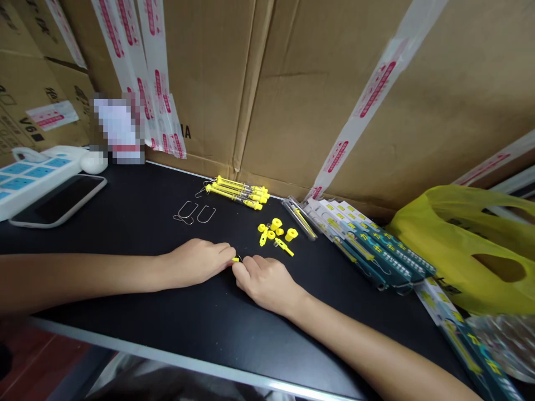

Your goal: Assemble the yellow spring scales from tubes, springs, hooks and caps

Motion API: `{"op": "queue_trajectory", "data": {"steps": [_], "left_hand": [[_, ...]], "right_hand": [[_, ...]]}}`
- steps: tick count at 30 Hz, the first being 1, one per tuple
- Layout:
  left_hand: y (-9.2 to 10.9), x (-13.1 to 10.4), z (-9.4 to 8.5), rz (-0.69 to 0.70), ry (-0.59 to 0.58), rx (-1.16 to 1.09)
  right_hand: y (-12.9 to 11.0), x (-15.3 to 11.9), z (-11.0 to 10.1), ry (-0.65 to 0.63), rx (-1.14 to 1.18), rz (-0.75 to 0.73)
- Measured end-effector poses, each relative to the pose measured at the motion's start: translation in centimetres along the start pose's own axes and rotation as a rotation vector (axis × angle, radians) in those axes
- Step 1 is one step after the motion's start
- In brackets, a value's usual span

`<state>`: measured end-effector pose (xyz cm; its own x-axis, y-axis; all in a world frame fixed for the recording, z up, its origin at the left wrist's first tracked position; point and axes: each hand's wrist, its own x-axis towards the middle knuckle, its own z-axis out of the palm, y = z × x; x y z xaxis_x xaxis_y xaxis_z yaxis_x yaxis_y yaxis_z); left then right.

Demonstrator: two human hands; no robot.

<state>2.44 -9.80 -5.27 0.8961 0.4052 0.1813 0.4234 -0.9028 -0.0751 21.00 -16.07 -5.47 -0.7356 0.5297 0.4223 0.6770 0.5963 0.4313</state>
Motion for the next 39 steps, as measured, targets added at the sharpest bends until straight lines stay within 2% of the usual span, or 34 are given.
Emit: {"op": "queue_trajectory", "data": {"steps": [15, 18, 20, 22, 24, 25, 27, 29, 31, 33, 36, 39], "left_hand": [[0.1, 0.3, -0.6, -0.032, -0.065, -0.084], [-0.7, 0.6, -0.6, -0.057, -0.065, -0.087], [-1.6, 0.7, -0.6, -0.137, -0.058, -0.096], [-2.3, 0.7, -0.6, -0.132, -0.049, -0.099], [-2.7, 0.5, -0.4, -0.114, -0.019, -0.074], [-2.6, 0.4, -0.3, -0.099, 0.01, -0.056], [-2.2, 0.2, 0.0, -0.041, 0.055, -0.004], [-1.7, 0.0, 0.3, 0.041, 0.096, 0.056], [-1.4, -0.1, 0.6, 0.103, 0.144, 0.09], [-1.3, -0.1, 0.8, 0.16, 0.196, 0.105], [-1.6, -0.1, 0.9, 0.253, 0.251, 0.126], [-1.9, -0.2, 0.8, 0.298, 0.278, 0.14]], "right_hand": [[0.9, -0.1, 0.4, 0.004, 0.058, -0.071], [0.5, 0.0, -0.4, -0.003, 0.036, -0.154], [-0.1, 0.1, -1.1, 0.006, 0.066, -0.235], [-0.6, 0.0, -1.4, 0.024, 0.126, -0.269], [-0.6, -0.4, -1.2, 0.063, 0.221, -0.199], [-0.3, -0.7, -0.8, 0.101, 0.302, -0.108], [0.6, -1.2, 0.0, 0.198, 0.504, 0.211], [1.5, -1.3, 0.6, 0.235, 0.648, 0.504], [2.3, -0.7, 0.9, 0.199, 0.71, 0.63], [2.8, 0.8, 1.2, 0.106, 0.716, 0.635], [3.3, 4.4, 2.1, -0.04, 0.604, 0.512], [4.0, 8.2, 3.8, -0.053, 0.407, 0.36]]}}
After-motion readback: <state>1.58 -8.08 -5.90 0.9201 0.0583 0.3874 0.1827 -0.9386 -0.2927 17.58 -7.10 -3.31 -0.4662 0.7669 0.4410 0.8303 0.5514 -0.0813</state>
